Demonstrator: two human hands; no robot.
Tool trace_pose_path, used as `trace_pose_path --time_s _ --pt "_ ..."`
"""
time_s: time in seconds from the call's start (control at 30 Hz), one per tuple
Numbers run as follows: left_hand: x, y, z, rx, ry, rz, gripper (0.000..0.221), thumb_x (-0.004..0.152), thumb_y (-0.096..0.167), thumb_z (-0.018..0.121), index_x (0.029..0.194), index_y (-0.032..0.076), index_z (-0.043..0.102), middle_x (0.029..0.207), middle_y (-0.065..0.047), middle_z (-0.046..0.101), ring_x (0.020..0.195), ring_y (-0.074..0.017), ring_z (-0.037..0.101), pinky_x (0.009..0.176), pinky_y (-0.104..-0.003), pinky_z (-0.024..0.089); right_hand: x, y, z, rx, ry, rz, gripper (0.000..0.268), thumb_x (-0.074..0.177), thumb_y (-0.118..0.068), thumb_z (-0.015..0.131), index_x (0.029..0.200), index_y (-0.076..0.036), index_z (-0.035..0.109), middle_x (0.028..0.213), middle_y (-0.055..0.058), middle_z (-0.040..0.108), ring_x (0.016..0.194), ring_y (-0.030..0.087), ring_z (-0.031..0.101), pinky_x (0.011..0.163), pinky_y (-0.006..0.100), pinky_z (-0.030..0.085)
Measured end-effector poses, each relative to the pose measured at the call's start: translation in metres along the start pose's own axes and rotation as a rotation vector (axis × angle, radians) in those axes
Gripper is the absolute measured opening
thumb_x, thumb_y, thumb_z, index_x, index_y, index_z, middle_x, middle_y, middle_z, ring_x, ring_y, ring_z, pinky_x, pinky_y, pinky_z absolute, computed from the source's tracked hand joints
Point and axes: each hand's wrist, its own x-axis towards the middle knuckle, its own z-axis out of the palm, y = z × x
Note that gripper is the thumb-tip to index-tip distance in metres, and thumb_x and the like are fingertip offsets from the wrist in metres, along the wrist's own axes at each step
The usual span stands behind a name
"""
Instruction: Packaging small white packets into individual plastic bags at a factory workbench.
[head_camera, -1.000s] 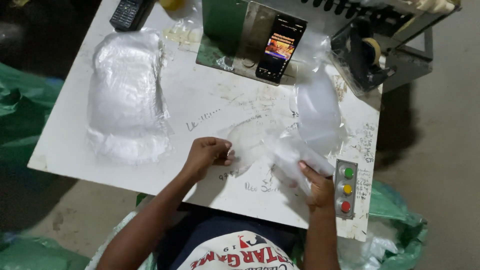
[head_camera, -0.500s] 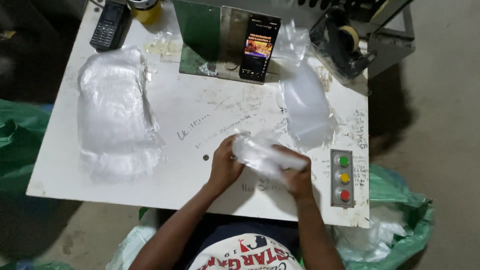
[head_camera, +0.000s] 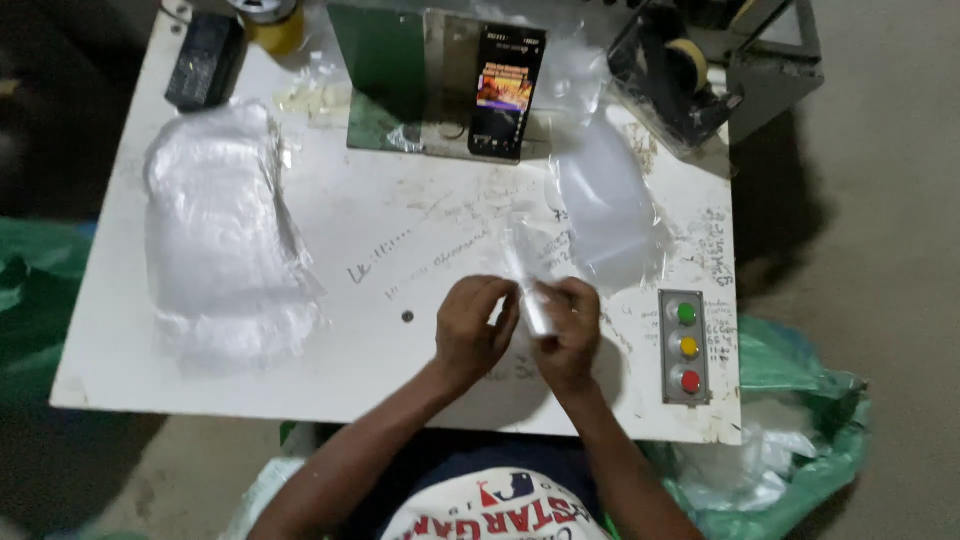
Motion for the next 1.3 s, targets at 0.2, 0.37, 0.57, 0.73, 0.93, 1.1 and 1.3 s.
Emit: trace_pose_path --time_s 0.2,0.37,0.57,0.73,0.93,1.1,1.3 --pt "-0.009 0.017 -0.008 0.14 -0.015 0.373 0.008 0.089 0.008 0.075 0.096 0.006 0.073 0.079 -0.009 0.064 0.064 -0.0274 0.061 0.057 -0.037 0.047 -0.021 0.046 0.001 0.218 -0.323 0.638 0.011 0.095 -0.006 0.069 0.093 -0.007 0.08 0.082 0.004 0.076 0.077 0.009 0.06 0.077 0.033 0.056" --pt "-0.003 0.042 -0.02 0.043 -0.042 0.176 0.008 0.098 0.013 0.064 0.094 0.008 0.069 0.077 -0.003 0.056 0.063 -0.0221 0.055 0.059 -0.033 0.045 -0.049 0.082 0.021 1.052 -0.041 1.251 0.045 0.104 -0.048 0.053 0.109 -0.01 0.076 0.089 0.02 0.075 0.084 0.036 0.073 0.087 0.056 0.053" --pt "-0.039 0.018 -0.02 -0.084 -0.219 -0.053 0.01 0.1 0.012 0.06 0.098 0.005 0.066 0.074 -0.009 0.054 0.069 -0.0317 0.057 0.063 -0.041 0.045 -0.055 0.061 0.047 1.205 -0.14 1.405 0.039 0.104 -0.043 0.057 0.099 -0.008 0.074 0.084 0.016 0.075 0.075 0.026 0.07 0.074 0.04 0.053" --pt "-0.025 0.005 -0.067 -0.077 -0.328 -0.152 0.02 0.102 0.014 0.056 0.117 0.002 0.064 0.088 -0.019 0.061 0.086 -0.0416 0.062 0.076 -0.049 0.05 -0.023 0.03 0.078 1.328 -0.284 1.548 0.036 0.103 -0.039 0.061 0.089 -0.007 0.071 0.08 0.012 0.074 0.067 0.017 0.068 0.062 0.027 0.053" --pt "0.01 -0.067 -0.091 -0.125 -0.674 -0.328 0.065 0.111 0.05 0.017 0.155 0.012 0.045 0.158 -0.021 0.044 0.15 -0.0387 0.033 0.126 -0.048 0.013 0.018 -0.011 0.087 1.216 -0.51 1.594 0.026 0.101 -0.028 0.058 0.108 -0.008 0.073 0.099 0.015 0.076 0.087 0.025 0.073 0.079 0.04 0.058" --pt "0.0 -0.067 -0.056 0.302 -0.745 -0.197 0.065 0.111 0.049 0.029 0.16 0.006 0.037 0.166 -0.021 0.033 0.158 -0.0346 0.021 0.129 -0.048 0.002 0.068 -0.006 0.042 0.705 -0.417 1.15 0.014 0.099 -0.01 0.065 0.108 -0.002 0.072 0.101 0.011 0.072 0.095 0.023 0.071 0.095 0.044 0.057" --pt "0.0 -0.071 -0.055 0.363 -0.566 -0.087 0.05 0.107 0.028 0.036 0.145 0.003 0.057 0.159 -0.016 0.046 0.153 -0.0299 0.034 0.129 -0.044 0.014 0.06 -0.051 0.119 0.503 -0.366 0.415 0.052 0.116 -0.03 0.028 0.162 -0.004 0.027 0.164 0.015 0.031 0.151 0.025 0.026 0.128 0.042 0.015"
